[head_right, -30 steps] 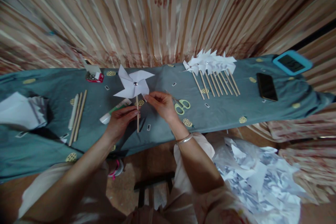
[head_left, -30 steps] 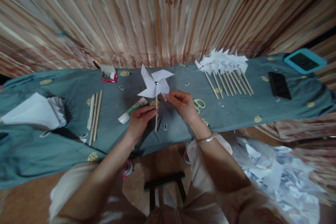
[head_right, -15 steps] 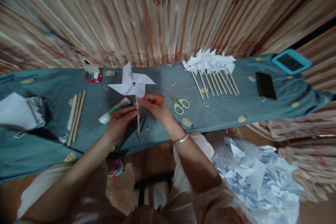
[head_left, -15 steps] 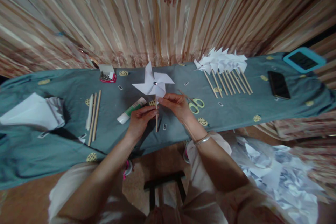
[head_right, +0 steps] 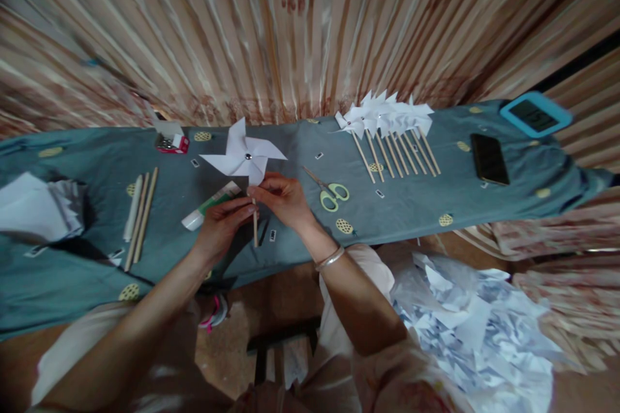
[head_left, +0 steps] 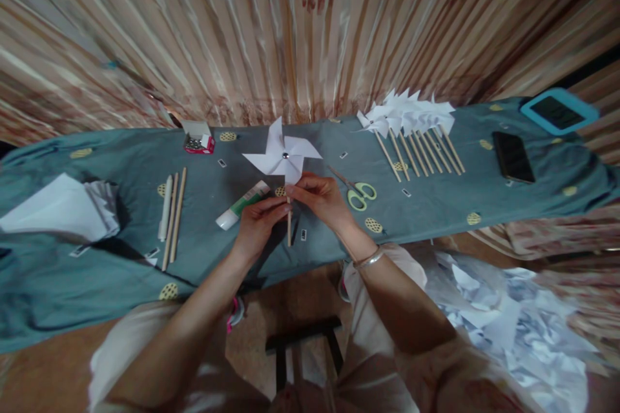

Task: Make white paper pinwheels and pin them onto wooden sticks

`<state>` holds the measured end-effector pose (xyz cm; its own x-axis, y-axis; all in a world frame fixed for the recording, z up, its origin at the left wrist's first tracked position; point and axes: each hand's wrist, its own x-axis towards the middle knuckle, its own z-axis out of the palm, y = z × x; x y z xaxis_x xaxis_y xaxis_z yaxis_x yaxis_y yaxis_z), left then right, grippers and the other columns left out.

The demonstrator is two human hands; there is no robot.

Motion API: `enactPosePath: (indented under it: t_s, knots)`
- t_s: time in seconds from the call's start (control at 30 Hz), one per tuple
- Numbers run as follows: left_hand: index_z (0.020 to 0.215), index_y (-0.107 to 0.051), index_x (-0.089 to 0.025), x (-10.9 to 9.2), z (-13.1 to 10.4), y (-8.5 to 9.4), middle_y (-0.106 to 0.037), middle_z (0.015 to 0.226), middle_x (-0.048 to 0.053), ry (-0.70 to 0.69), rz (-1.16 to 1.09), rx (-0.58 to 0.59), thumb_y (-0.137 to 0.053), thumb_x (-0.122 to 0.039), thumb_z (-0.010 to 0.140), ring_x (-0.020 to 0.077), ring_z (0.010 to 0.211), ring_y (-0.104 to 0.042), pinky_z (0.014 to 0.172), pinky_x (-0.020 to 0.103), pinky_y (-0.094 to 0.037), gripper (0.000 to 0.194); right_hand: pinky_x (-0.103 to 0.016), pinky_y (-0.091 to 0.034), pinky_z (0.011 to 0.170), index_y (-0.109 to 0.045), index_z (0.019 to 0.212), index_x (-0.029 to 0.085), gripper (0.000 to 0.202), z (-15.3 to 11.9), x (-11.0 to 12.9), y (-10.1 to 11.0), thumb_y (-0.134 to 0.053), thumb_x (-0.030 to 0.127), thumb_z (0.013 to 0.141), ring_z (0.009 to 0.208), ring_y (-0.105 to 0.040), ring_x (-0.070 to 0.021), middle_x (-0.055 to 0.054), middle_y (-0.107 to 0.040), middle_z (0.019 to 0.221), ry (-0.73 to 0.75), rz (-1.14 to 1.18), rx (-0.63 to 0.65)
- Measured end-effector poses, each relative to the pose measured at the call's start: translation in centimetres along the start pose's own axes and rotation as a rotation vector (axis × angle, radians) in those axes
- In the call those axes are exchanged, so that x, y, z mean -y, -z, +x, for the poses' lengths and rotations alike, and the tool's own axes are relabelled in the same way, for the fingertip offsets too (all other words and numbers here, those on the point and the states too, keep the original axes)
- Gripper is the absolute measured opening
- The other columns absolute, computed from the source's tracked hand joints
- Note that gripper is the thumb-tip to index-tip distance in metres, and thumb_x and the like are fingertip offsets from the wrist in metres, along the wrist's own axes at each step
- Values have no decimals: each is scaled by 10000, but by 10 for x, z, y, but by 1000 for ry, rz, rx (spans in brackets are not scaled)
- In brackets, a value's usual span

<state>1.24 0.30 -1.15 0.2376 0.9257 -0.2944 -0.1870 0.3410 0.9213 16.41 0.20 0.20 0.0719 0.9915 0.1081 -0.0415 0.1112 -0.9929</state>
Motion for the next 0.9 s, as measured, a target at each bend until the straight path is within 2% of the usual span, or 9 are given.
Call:
enactPosePath:
  t_s: [0.13,0.23,0.33,0.43,0.5,0.67,0.77,0.9]
  knots:
    - [824,-809,-177,-2,2,2,-757,775,41,12,-18,-15,-925,-362,515,154,685,-662,751,303,-557,378,-287,-456,661,-667,533,209,456,-2,2,0,-768,634,666,698,-591,-142,-21,-666,721,20,5,17]
    - [807,-805,-167,-3,2,2,-754,752,45,32,-21,-35,-938,-370,485,149,684,-658,738,294,-550,403,-261,-410,592,-658,540,192,526,-3,5,10,-722,699,664,626,-559,-125,-8,-657,656,-60,-110,-9]
    - [782,-803,-169,-3,2,2,-763,775,49,56,-31,-42,-945,-373,465,146,688,-661,708,281,-548,404,-256,-319,516,-646,547,176,564,-1,9,26,-679,720,691,519,-447,-99,26,-542,515,-126,-260,-182]
    - [783,-805,-177,-2,2,2,-766,787,47,69,-36,-14,-946,-381,471,135,666,-654,696,278,-554,399,-255,-339,541,-649,589,176,525,3,11,39,-675,684,720,543,-455,-101,30,-539,546,-54,-273,-392]
    - [785,-806,-175,-1,1,1,-767,787,49,73,-24,2,-947,-387,471,131,651,-649,696,284,-561,404,-250,-358,564,-661,630,181,476,7,10,43,-688,646,729,567,-467,-100,32,-553,578,4,-239,-442]
    - [769,-807,-176,-1,0,0,-769,781,51,98,22,32,-949,-391,463,134,665,-656,680,266,-558,399,-241,-370,544,-728,749,198,397,13,4,42,-760,585,665,586,-480,-102,26,-635,639,36,-81,-399]
    - [764,-808,-183,0,0,0,-765,753,43,101,24,43,-950,-396,456,127,650,-654,663,251,-549,400,-244,-417,574,-733,707,208,345,15,2,42,-812,532,619,609,-522,-104,9,-707,715,52,25,-396]
    - [769,-808,-182,1,0,1,-771,772,44,103,3,39,-951,-384,459,124,648,-657,669,252,-549,397,-250,-453,607,-729,638,213,269,15,1,42,-839,455,602,622,-551,-106,4,-733,742,56,74,-367]
